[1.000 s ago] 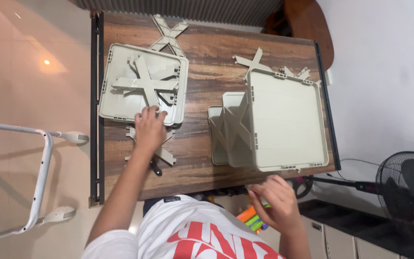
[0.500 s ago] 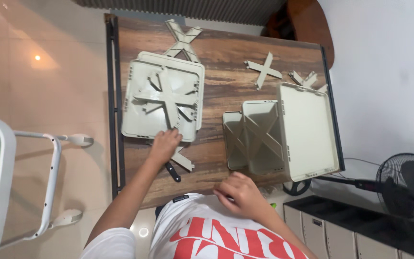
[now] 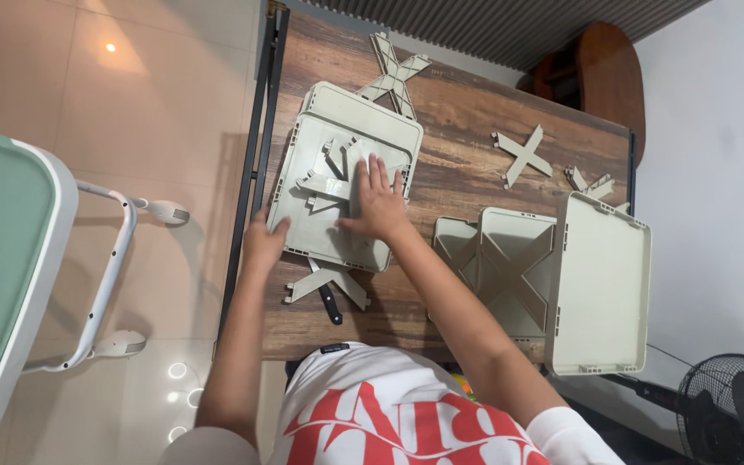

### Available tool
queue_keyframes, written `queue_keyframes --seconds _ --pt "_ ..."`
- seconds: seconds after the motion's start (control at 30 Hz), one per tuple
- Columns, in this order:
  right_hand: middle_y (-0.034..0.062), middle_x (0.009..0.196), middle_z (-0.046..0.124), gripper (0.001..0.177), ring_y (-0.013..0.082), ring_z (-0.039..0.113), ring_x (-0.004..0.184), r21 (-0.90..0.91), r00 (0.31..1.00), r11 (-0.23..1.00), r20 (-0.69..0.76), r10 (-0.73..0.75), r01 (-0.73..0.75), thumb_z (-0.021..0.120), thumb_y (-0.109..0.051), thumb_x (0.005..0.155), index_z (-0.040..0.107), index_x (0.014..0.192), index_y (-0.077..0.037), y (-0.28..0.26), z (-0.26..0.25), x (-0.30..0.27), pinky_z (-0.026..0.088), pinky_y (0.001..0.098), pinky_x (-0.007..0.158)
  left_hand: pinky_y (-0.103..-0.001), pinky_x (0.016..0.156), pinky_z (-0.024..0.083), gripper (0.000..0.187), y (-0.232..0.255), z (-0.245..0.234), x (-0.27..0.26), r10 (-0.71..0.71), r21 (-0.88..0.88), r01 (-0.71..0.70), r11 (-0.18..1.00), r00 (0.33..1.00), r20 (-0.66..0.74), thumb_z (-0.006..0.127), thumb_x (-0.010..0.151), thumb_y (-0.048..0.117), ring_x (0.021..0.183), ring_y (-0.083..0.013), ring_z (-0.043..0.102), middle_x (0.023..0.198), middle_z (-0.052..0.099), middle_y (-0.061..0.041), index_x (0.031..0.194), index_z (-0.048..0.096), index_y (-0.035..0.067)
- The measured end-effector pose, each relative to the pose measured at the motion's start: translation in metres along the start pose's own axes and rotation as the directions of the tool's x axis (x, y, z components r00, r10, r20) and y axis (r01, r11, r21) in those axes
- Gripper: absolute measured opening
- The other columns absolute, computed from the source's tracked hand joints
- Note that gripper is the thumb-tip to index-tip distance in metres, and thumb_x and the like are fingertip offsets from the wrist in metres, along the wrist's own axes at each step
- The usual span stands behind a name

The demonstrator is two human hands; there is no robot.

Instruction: The person assembles a small plastic table by connecting two square panels with X-shaped legs. They align the pieces, snap them together, and use a knife to pry and secure the joints. The assembled table is briefly held up and then placed back on the work surface.

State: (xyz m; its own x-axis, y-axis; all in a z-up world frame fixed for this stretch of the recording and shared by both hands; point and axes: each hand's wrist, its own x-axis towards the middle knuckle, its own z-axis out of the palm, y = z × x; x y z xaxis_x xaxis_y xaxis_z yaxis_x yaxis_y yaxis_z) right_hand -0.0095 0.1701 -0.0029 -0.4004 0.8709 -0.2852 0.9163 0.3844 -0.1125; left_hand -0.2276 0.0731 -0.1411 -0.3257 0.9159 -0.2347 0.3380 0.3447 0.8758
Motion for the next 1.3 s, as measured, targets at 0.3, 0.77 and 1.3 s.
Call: queue_keyframes --seconds 0.3,0.77,1.3 --pt "0.0201 0.128 0.062 0.09 0.0358 0.053 0.129 0.274 0.976 0.96 -0.183 0.117 -0.064 0.084 -0.027 0.067 0.041 0.141 0.001 0.045 0.039 -0.006 0.024 0.0596 0.119 -0.031 0.086 0.06 0.04 0.075 -0.032 -0.05 0.002 -0.422 0.191 0.886 0.909 0.416 0.074 0.088 0.016 0.103 -0.0194 0.074 0.115 0.076 -0.013 0.123 0.059 0.003" --pt "0.01 0.109 0.069 0.022 0.0155 0.067 0.095 0.943 0.894 0.237 -0.303 0.33 0.232 0.053 -0.021 0.112 0.058 0.126 -0.005 0.123 0.071 -0.027 0.062 0.031 0.082 -0.041 0.085 0.058 0.081 0.216 0.017 -0.144 0.376 -0.317 -0.273 0.908 0.864 0.334 0.084 0.078 0.037 0.107 -0.0341 0.07 0.121 0.065 -0.022 0.135 0.044 -0.004" --pt "0.017 0.097 0.071 0.034 0.0278 0.07 0.086 0.658 0.909 -0.715 0.111 0.403 0.237 0.059 -0.019 0.084 0.066 0.106 0.006 0.115 0.067 -0.077 0.059 0.0385 0.086 -0.047 0.1 0.06 0.008 0.217 -0.005 -0.166 0.903 0.107 -0.898 0.426 0.43 0.016 0.063 0.097 0.007 0.119 -0.0326 0.071 0.13 0.069 -0.022 0.09 0.062 0.003"
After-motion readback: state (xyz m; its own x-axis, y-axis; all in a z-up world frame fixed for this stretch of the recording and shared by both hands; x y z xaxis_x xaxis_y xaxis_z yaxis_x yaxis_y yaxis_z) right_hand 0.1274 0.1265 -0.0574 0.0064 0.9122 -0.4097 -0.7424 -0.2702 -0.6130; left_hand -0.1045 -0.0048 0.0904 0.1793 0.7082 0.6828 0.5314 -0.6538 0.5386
